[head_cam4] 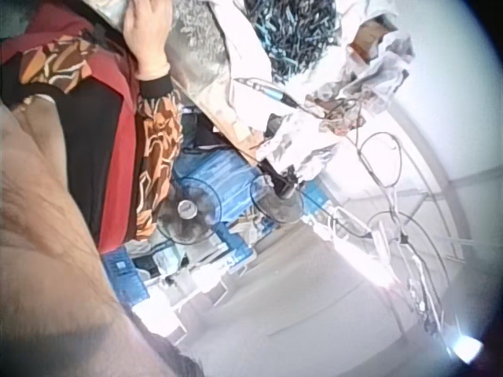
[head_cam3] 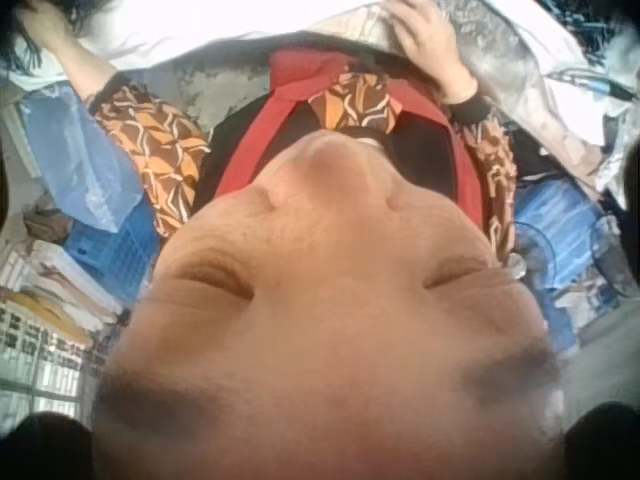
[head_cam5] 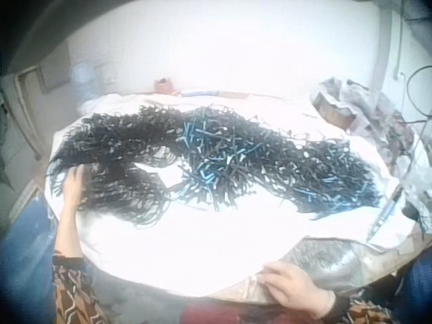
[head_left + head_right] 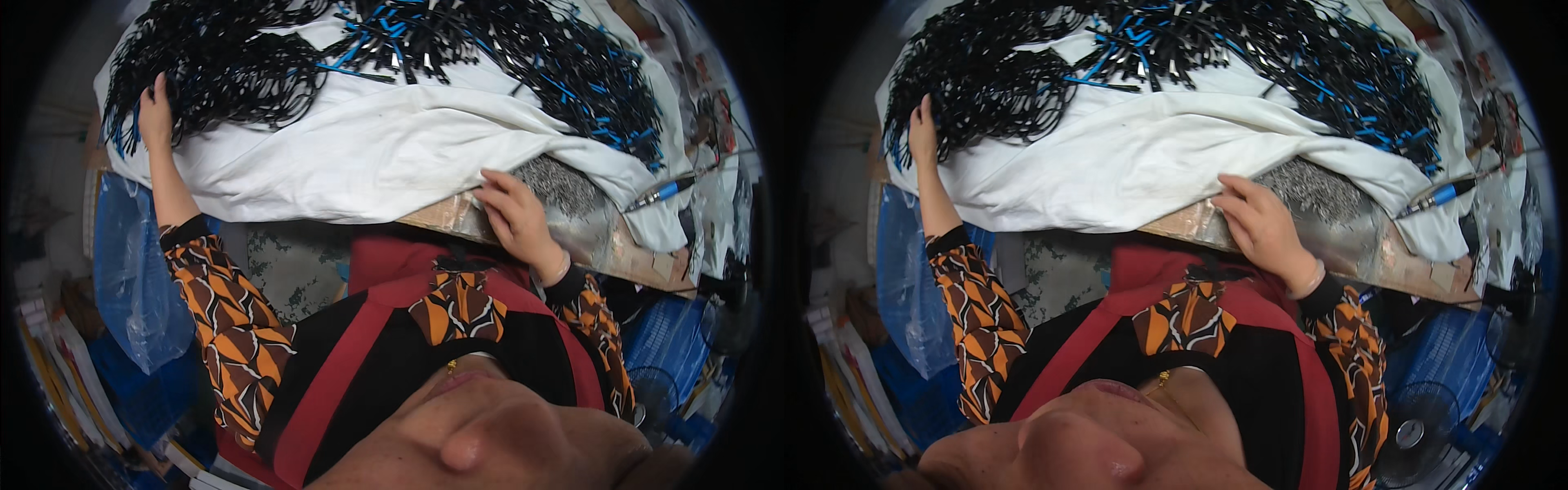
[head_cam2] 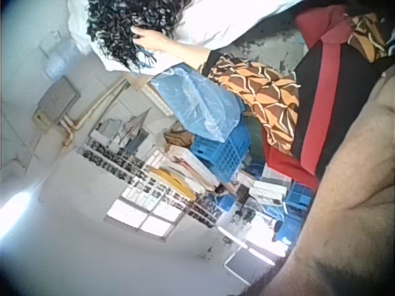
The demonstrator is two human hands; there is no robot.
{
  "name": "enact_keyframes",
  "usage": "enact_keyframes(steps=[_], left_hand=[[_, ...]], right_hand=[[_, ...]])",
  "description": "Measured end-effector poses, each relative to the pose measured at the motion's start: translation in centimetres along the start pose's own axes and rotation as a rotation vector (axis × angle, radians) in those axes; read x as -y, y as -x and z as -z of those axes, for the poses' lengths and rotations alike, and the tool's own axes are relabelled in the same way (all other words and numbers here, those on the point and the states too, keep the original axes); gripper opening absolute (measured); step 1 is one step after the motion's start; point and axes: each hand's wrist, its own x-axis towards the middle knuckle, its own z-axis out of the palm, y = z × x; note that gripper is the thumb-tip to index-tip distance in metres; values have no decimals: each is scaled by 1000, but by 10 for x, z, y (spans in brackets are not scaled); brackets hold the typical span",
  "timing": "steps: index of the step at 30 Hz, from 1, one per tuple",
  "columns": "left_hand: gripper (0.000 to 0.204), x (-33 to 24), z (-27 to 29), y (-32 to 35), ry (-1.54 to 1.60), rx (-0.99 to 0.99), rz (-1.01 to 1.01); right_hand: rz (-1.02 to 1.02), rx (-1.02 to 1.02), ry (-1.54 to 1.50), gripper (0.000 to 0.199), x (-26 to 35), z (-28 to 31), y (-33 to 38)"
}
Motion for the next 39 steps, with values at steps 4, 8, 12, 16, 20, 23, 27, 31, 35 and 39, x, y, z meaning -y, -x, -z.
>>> enact_keyframes(steps=[4,8,12,16,20,23,27,31,35,39], left_hand=[[98,10,-1,12,69,-85,40],[93,21,-8,16,-84,-153,23],[85,17,-27,-2,14,-141,-94],[84,-4,-59,-34,13,-143,-114],[87,-12,-82,-52,59,-179,-23],[90,-15,-92,-55,3,-177,-3],[94,-35,-106,-59,-32,-162,37],[102,-61,-109,-57,92,-150,0],[113,-63,-95,-41,246,-57,-22],[109,-51,-79,-14,135,-63,-90]], right_hand=[[70,-85,91,29,-24,26,-33],[-79,-213,-95,22,-53,42,-73],[-164,-214,-241,23,-69,46,-86],[-191,-170,-232,25,-77,43,-83],[-381,-158,-298,25,-85,42,-85],[-431,-191,-352,22,-93,40,-89],[-259,-203,-410,23,-102,37,-95],[-390,-181,-270,27,-116,38,-112],[-304,-194,256,31,-143,33,-152],[-323,-51,614,28,-172,24,-184]])
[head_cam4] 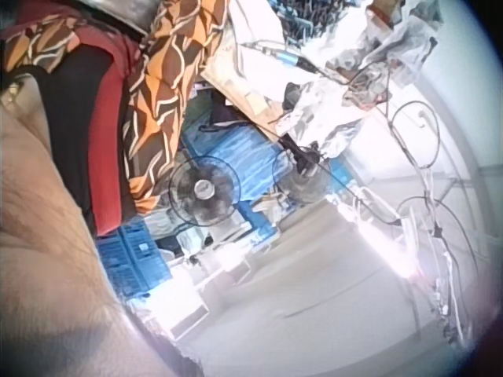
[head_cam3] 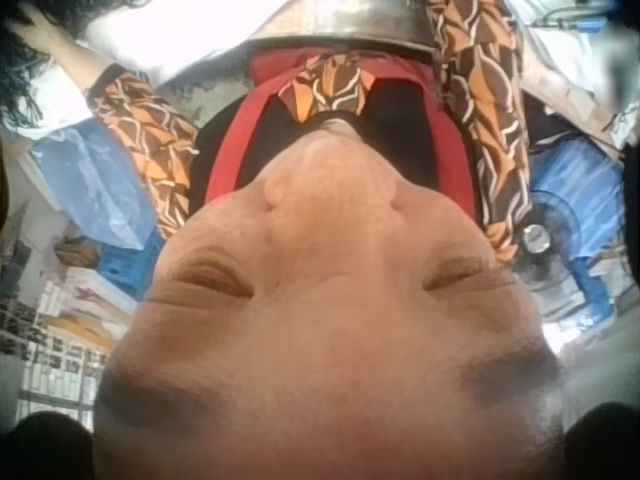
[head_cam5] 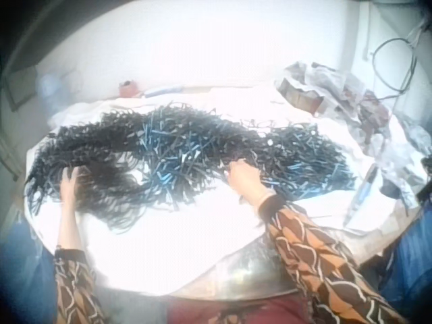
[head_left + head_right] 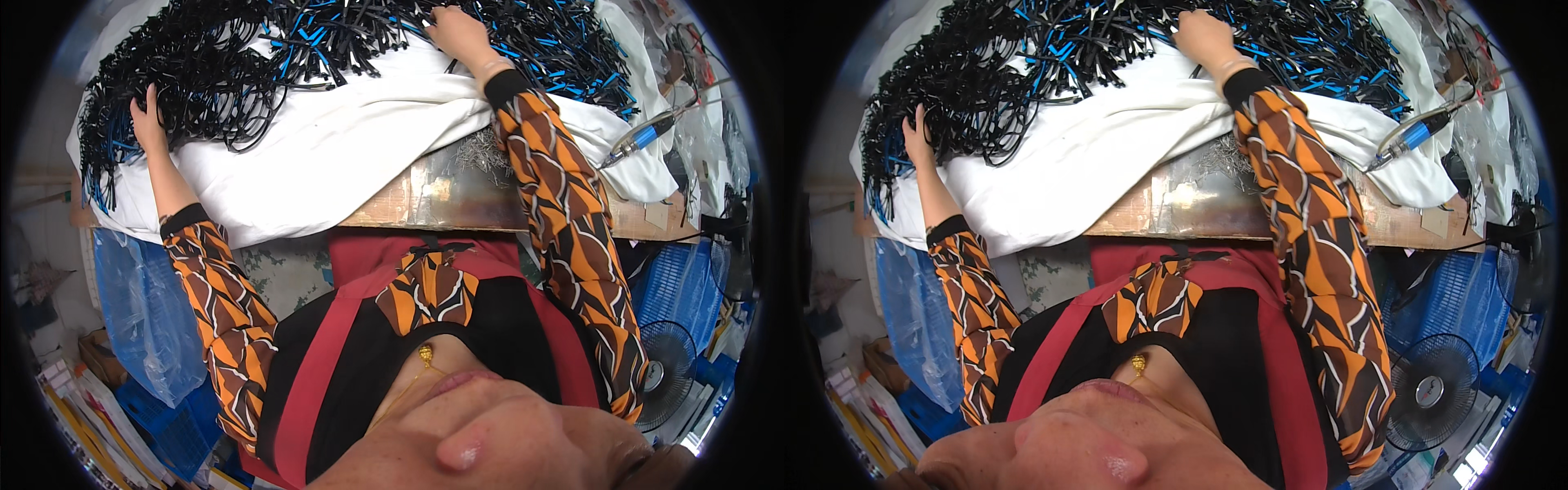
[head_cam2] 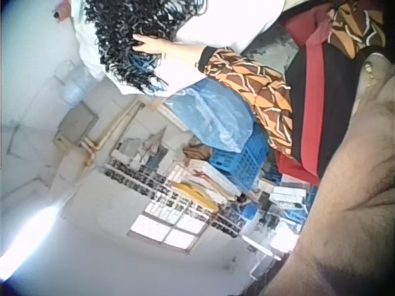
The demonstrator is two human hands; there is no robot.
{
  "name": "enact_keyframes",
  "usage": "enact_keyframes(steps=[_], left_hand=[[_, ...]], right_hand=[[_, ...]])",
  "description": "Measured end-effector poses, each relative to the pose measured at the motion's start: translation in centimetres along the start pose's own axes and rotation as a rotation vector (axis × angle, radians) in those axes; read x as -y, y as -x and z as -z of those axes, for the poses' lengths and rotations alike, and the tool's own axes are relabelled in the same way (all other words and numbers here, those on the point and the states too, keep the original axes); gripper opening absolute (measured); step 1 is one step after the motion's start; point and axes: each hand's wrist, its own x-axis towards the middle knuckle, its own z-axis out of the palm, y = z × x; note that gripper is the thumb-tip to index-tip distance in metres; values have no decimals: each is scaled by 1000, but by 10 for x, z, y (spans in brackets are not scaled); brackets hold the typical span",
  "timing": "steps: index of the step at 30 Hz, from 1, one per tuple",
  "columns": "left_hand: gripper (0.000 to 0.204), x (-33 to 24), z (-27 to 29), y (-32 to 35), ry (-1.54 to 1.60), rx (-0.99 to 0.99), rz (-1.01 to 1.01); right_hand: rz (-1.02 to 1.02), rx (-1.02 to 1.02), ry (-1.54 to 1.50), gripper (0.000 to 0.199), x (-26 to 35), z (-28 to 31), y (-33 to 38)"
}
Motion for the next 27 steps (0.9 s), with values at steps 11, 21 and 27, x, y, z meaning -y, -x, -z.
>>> enact_keyframes(steps=[11,21,27], left_hand=[[73,7,15,36,-67,-103,43],[46,-192,7,41,184,-422,-575],[42,-440,-147,127,-40,52,-1255]], right_hand=[[-53,60,26,23,-45,72,-4],[-339,-423,-228,22,-203,118,-7],[-390,-73,43,34,-233,33,-57]])
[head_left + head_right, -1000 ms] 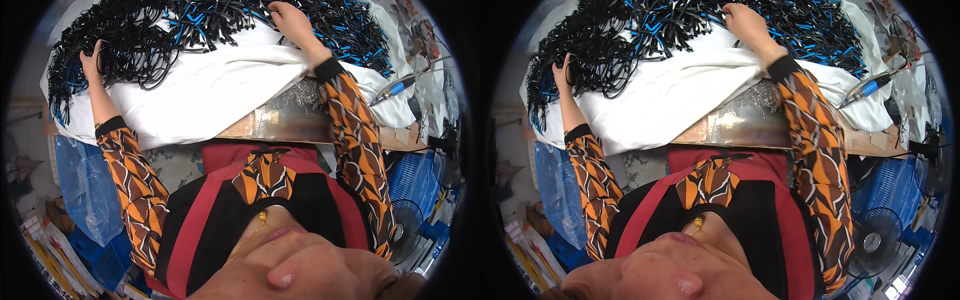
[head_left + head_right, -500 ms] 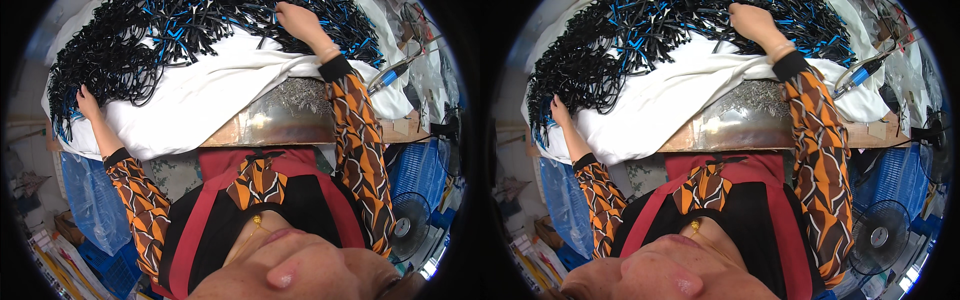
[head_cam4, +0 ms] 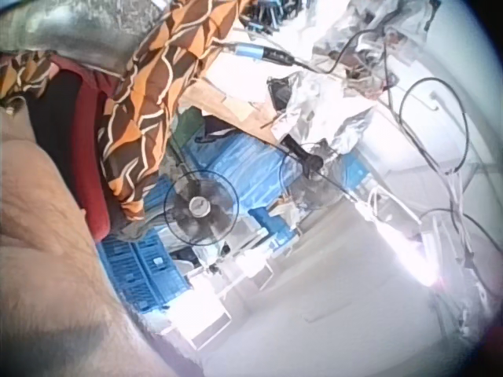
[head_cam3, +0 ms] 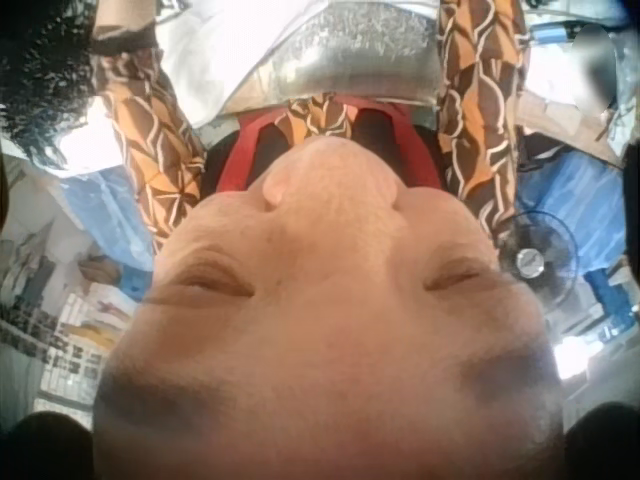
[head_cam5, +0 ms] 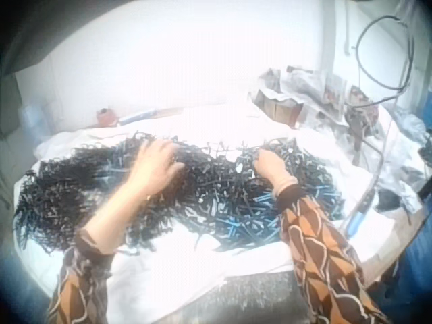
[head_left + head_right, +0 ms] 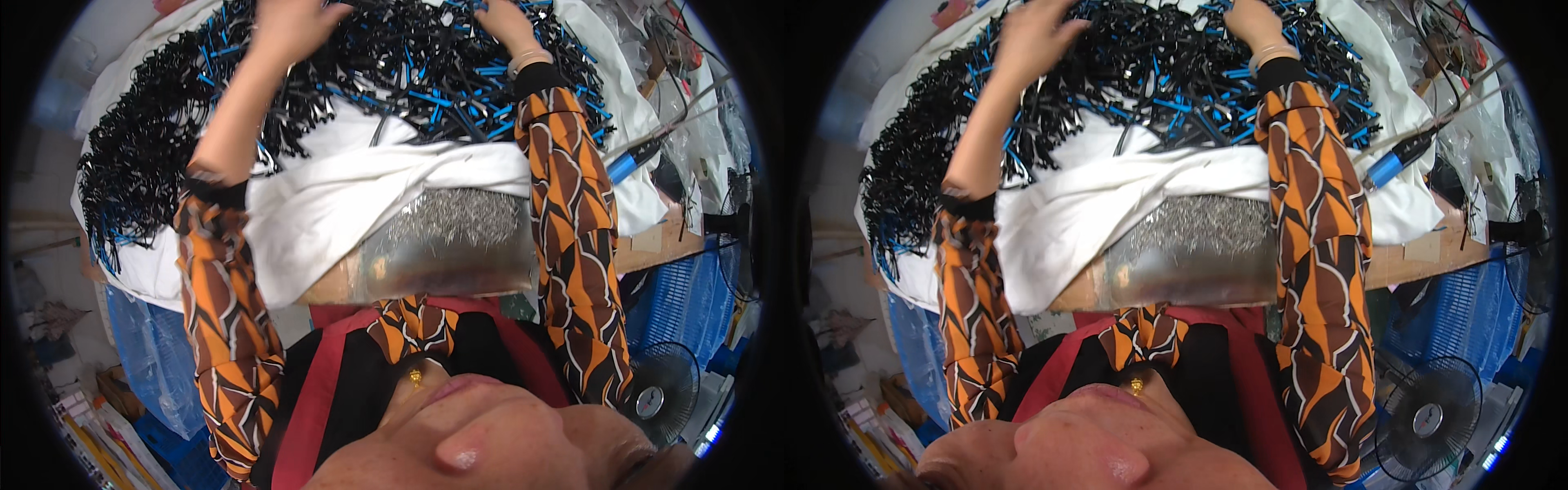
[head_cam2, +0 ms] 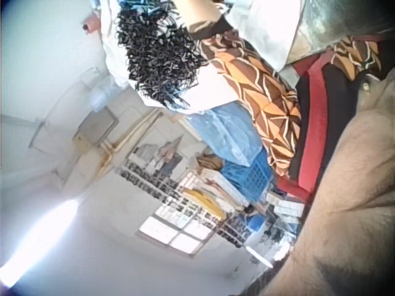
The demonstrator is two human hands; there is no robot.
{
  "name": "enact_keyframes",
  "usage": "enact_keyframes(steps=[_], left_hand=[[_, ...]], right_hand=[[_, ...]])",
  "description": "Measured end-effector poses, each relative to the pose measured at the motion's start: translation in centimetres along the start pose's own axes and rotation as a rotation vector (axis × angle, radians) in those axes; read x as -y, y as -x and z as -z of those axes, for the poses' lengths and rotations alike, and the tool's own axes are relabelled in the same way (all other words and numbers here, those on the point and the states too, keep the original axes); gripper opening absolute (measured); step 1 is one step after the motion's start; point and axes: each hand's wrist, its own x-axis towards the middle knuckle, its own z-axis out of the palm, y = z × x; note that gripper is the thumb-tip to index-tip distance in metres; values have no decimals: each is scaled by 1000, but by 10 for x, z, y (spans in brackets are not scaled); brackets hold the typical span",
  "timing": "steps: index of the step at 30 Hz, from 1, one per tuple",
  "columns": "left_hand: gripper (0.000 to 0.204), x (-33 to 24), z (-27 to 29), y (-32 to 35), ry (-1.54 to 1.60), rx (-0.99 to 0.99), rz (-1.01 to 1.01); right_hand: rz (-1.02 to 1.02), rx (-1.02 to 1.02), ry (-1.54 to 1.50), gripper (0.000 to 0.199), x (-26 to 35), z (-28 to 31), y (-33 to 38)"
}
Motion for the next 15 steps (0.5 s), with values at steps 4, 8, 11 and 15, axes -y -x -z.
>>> enact_keyframes(steps=[4,8,11,15], left_hand=[[42,-58,-54,-45,260,327,73],[41,-78,-73,-52,336,444,139],[41,-85,-73,-43,366,467,147],[42,-93,-60,-13,430,504,120]], right_hand=[[-121,221,244,54,1,-35,23],[-62,267,154,33,0,1,21],[-142,123,-147,45,2,54,-5],[-14,84,-292,41,24,94,11]])
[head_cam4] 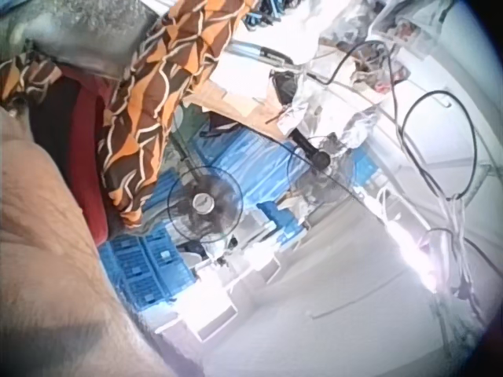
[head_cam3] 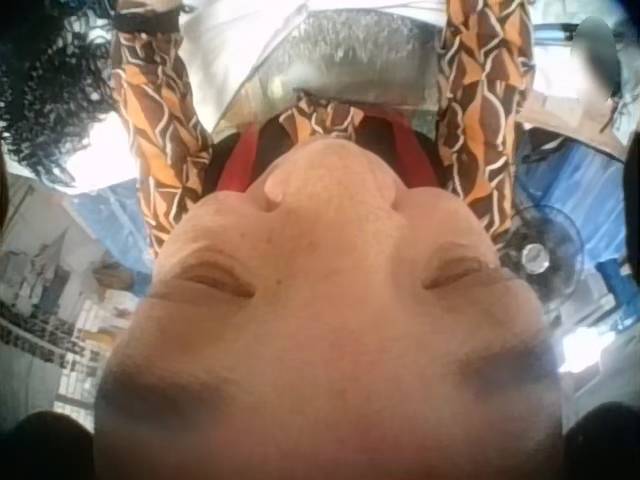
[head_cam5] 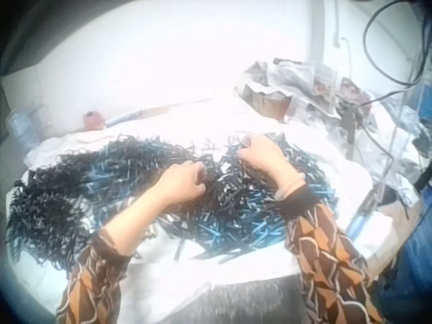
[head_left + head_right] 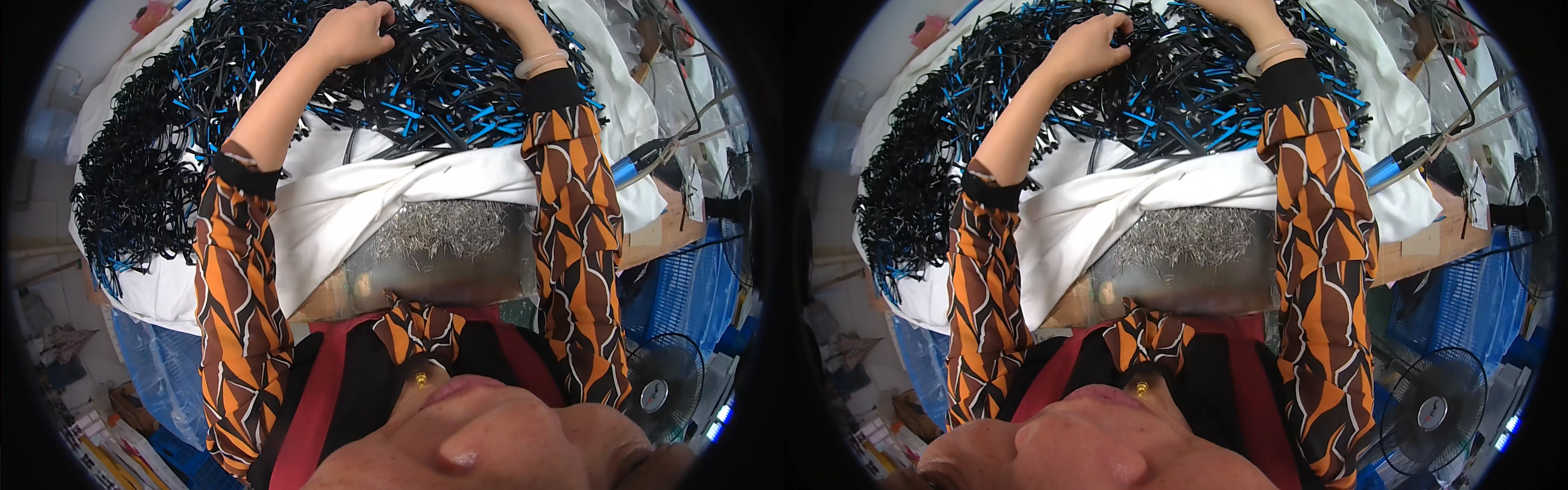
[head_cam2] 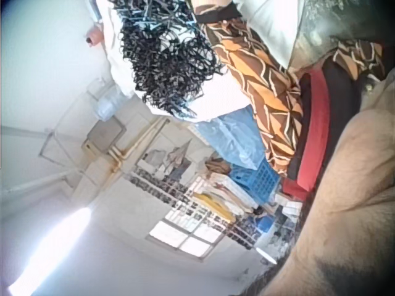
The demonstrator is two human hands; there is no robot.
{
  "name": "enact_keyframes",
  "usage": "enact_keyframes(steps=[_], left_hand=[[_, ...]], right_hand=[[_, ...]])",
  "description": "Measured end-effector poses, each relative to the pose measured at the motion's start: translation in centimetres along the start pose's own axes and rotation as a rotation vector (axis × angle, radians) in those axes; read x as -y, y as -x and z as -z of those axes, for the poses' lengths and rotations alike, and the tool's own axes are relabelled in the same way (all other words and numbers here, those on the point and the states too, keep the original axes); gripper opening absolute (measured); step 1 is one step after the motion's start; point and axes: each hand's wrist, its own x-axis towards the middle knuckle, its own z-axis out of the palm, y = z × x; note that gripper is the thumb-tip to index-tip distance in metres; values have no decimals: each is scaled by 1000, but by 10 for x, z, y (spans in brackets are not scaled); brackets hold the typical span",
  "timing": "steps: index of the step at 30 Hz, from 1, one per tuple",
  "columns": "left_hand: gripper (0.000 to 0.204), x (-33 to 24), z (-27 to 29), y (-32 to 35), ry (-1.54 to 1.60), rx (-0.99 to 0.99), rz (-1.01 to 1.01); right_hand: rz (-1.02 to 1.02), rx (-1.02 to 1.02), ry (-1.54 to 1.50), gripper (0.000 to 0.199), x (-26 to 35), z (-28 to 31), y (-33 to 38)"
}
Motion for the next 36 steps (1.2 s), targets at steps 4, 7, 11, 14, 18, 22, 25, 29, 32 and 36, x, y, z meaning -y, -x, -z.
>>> enact_keyframes(steps=[4,7,11,14,18,22,25,29,32,36], left_hand=[[39,-4,9,34,64,81,-91],[31,-8,19,63,99,122,-152],[27,-19,39,78,66,-2,-163],[26,-22,65,62,68,-192,-104],[34,-4,104,13,134,-249,11],[32,9,108,-6,130,-296,-93],[35,9,110,-5,266,-472,-77],[30,-1,123,14,741,-356,136],[27,-22,117,68,1225,-208,104],[37,-75,86,186,1564,4,179]], right_hand=[[374,306,-216,43,12,21,24],[127,108,-194,41,-5,16,25],[86,93,269,37,-49,-44,31],[-69,188,479,38,-76,-92,41],[-77,25,403,34,-88,-89,40],[-19,-353,258,34,-71,-43,17],[78,-419,189,30,-49,-21,21],[144,-472,-81,27,2,6,67],[217,-383,-500,20,47,21,153],[287,-208,-575,29,83,2,313]])
